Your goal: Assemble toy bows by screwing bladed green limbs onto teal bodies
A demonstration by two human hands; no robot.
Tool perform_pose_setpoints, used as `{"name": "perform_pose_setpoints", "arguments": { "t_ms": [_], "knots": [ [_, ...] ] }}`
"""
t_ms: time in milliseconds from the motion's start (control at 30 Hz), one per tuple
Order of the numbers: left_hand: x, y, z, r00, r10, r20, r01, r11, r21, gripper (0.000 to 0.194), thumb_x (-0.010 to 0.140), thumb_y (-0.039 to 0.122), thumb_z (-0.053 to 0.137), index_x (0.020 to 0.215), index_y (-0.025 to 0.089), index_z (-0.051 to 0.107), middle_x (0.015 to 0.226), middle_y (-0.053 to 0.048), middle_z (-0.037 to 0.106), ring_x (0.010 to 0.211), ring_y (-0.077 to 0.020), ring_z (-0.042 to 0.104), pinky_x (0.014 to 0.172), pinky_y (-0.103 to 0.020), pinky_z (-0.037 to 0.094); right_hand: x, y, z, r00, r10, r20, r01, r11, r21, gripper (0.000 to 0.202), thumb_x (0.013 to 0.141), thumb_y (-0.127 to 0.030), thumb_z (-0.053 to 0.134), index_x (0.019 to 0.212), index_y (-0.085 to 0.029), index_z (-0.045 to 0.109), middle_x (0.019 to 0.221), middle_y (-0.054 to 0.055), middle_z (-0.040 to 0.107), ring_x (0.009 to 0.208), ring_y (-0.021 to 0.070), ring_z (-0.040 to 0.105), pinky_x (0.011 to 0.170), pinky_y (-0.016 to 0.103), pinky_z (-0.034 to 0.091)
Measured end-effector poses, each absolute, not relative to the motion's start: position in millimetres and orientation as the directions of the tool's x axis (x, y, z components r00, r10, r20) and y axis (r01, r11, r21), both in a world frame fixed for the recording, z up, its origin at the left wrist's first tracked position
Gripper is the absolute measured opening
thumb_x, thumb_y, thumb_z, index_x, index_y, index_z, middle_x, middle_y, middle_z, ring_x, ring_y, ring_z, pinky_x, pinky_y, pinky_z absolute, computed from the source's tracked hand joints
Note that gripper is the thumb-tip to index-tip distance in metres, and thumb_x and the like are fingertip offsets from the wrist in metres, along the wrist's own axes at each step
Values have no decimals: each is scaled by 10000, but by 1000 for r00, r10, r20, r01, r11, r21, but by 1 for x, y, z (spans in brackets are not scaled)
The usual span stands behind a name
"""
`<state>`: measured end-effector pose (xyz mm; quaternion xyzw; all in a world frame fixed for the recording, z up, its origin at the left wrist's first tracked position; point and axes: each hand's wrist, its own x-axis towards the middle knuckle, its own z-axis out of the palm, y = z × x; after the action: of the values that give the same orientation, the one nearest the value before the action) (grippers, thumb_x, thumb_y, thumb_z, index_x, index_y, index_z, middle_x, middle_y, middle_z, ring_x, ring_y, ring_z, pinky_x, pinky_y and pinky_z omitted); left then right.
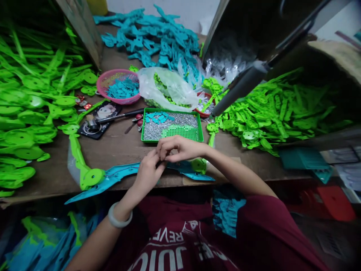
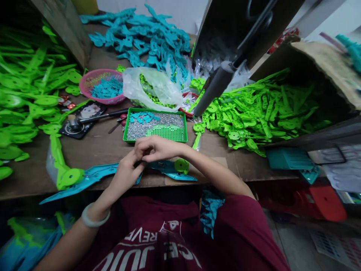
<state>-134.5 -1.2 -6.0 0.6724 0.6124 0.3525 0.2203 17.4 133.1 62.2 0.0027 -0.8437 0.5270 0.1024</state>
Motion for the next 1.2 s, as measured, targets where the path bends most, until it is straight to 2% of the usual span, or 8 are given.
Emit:
{"name": "perform_pose_setpoints", "arguments": {
  "t_ms": [233,333,400,500,667,833,1000,1200],
  "knots": [
    [-158,12,12,267,962,64,477,-189,858,402,742,157,558,1143,183,578,1136,-78,676,1071,-256,647,925,-372,536,22,125,64,-979,55,197,-157,413,-897,81,906,-142,574,872,-152,646,950,63,652,960,159,610,919,348,508],
    [-165,18,17,369,926,76,410,-235,881,233,781,173,573,1005,206,626,1052,-46,697,979,-224,661,892,-344,543,27,109,73,-977,28,211,-163,541,-825,155,911,-87,519,1000,-157,625,1090,100,629,1047,175,593,953,338,495],
    [-165,20,17,344,934,93,430,-245,869,122,870,221,559,942,212,657,969,-35,715,900,-209,669,854,-339,544,36,102,78,-960,156,231,-80,640,-764,221,921,-91,498,1111,-159,591,1199,125,572,1047,173,585,910,313,502],
    [-162,17,16,237,965,113,494,-220,841,190,969,313,531,980,216,695,994,-48,735,921,-212,678,858,-347,533,51,104,78,-897,393,200,175,733,-657,258,898,-76,491,1120,-168,585,1167,105,564,909,160,573,776,285,486],
    [-159,6,18,203,971,126,562,-221,797,245,1024,359,476,1024,218,677,1038,-47,723,959,-196,672,865,-315,509,61,111,58,-934,350,-73,339,802,-491,370,890,-106,551,1257,-153,548,1188,112,589,831,166,559,695,278,436],
    [-160,-2,20,150,970,193,654,-244,716,196,988,377,561,1013,206,653,990,-46,704,916,-204,669,834,-318,505,45,117,46,-964,264,-32,219,721,-658,117,939,-114,535,930,-136,650,954,62,599,828,153,557,748,269,442],
    [-170,-8,21,206,963,174,589,-264,764,97,941,308,645,989,227,666,946,-13,709,857,-173,677,771,-278,519,35,127,48,-939,340,-53,237,526,-817,92,836,-61,641,875,-138,673,822,1,650,781,122,599,732,239,435],
    [-169,-8,13,264,919,293,508,-391,768,76,962,270,612,956,228,676,1039,-49,700,973,-182,676,852,-300,534,18,123,39,-942,312,-127,282,522,-805,121,785,-13,632,764,-130,653,739,-34,589,706,87,540,686,212,379]
  ]
}}
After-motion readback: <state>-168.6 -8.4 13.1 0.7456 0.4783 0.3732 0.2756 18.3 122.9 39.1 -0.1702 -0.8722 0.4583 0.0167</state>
